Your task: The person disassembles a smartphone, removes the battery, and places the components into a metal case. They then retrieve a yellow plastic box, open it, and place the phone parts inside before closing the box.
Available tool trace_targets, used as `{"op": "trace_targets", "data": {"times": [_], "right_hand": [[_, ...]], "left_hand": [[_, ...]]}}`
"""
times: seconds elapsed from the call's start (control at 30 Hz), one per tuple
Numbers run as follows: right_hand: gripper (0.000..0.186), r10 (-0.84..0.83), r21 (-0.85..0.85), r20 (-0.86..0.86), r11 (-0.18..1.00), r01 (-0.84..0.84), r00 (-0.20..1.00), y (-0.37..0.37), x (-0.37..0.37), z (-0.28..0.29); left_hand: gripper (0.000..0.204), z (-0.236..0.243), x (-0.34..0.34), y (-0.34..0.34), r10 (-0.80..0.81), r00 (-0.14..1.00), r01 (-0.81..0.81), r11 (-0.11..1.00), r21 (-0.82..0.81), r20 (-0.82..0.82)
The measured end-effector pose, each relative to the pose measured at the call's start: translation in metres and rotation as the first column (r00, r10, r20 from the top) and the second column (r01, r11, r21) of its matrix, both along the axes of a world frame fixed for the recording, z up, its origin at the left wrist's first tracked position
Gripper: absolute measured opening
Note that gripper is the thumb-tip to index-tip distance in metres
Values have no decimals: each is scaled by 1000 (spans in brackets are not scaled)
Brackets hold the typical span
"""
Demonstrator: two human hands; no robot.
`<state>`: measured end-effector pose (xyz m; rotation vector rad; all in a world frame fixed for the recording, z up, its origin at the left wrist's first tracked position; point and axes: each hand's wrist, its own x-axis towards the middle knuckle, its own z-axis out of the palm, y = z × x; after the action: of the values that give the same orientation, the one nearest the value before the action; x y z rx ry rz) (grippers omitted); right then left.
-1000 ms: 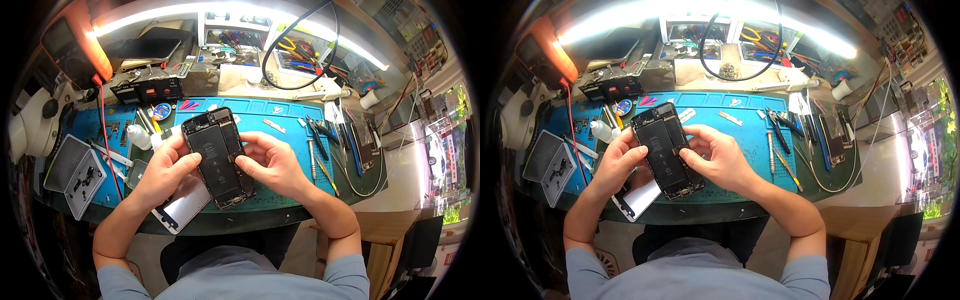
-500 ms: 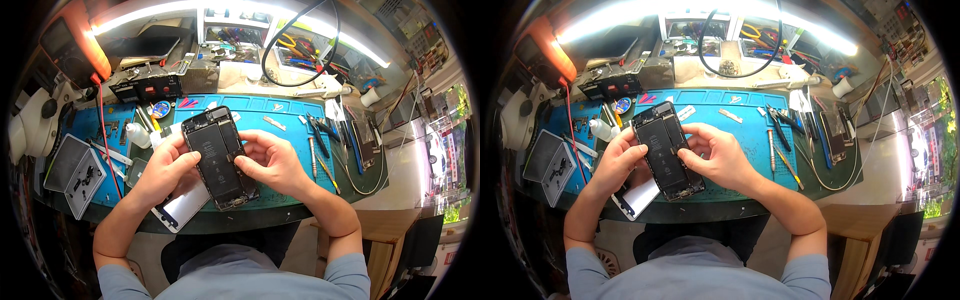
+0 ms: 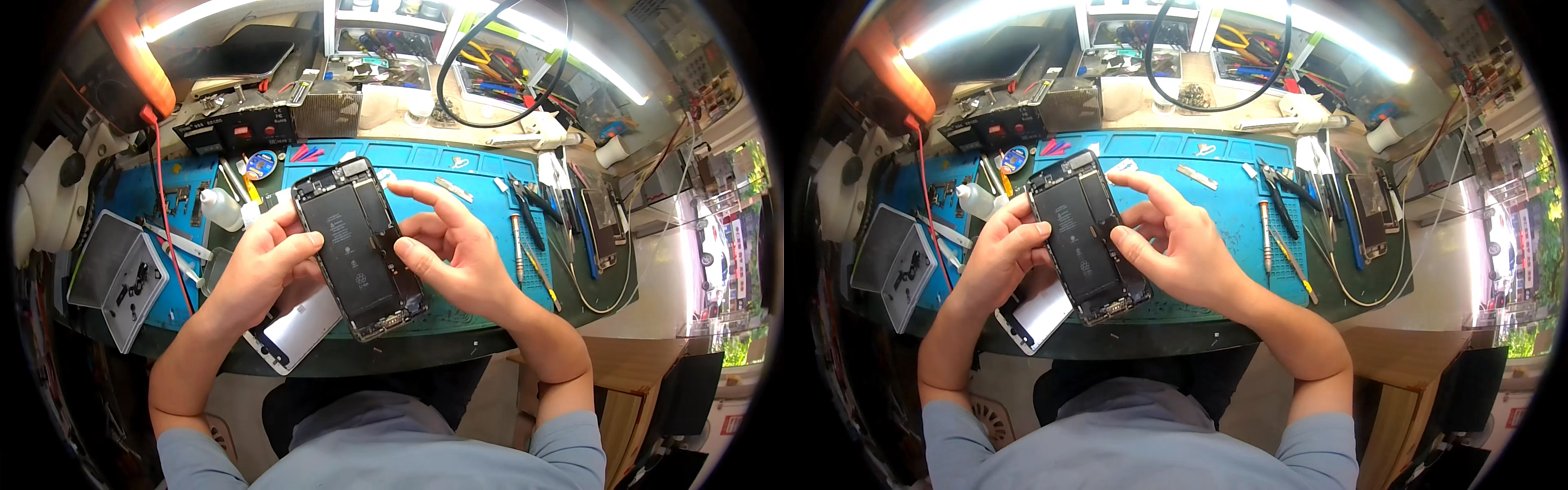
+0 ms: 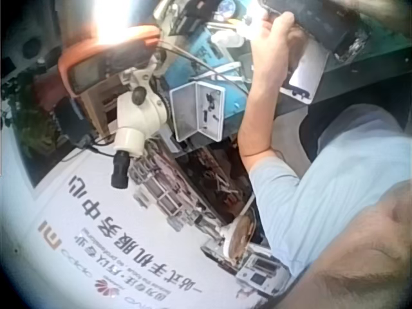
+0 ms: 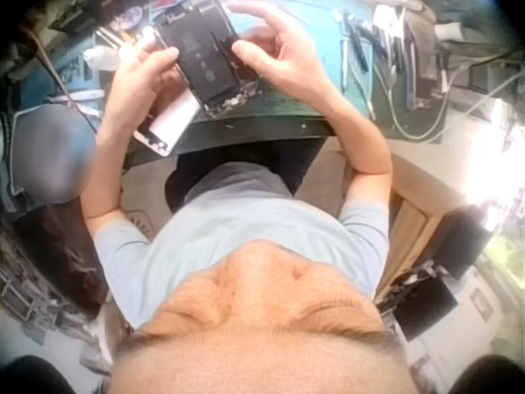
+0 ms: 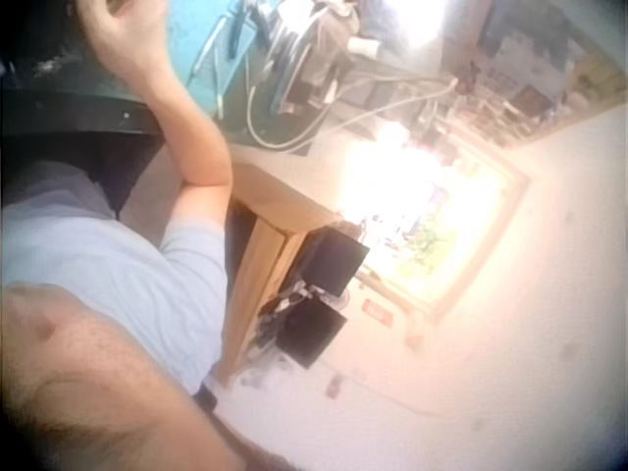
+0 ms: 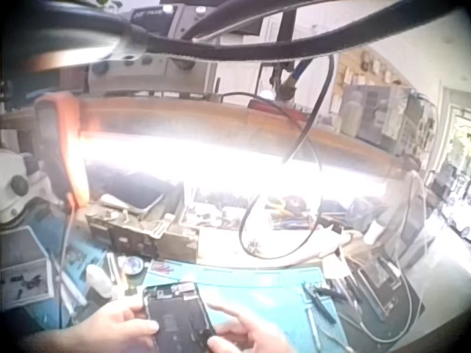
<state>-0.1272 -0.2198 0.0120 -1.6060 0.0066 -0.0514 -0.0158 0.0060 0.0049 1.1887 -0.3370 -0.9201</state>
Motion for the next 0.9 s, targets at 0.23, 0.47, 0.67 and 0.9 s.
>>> {"op": "trace_targets", "data": {"times": [0.23, 0.47, 0.67, 0.9], "right_hand": [[20, 1, -225, 71, 974, 15, 998, -2, 2, 0], [19, 46, -200, 4, 979, -44, 999, -4, -3, 5], [17, 14, -157, 11, 987, -12, 1000, -4, -1, 1], [17, 24, -148, 43, 989, -18, 999, -5, -1, -4]], "left_hand": [[41, 0, -1, 1, 21, 997, -22, 1000, 7, 74], [44, -1, 2, 1, 1, 997, -4, 999, -41, -74], [44, 2, 2, 1, 2, 995, -5, 999, -34, -98], [46, 4, -2, -2, 61, 994, -63, 998, -14, -88]]}}
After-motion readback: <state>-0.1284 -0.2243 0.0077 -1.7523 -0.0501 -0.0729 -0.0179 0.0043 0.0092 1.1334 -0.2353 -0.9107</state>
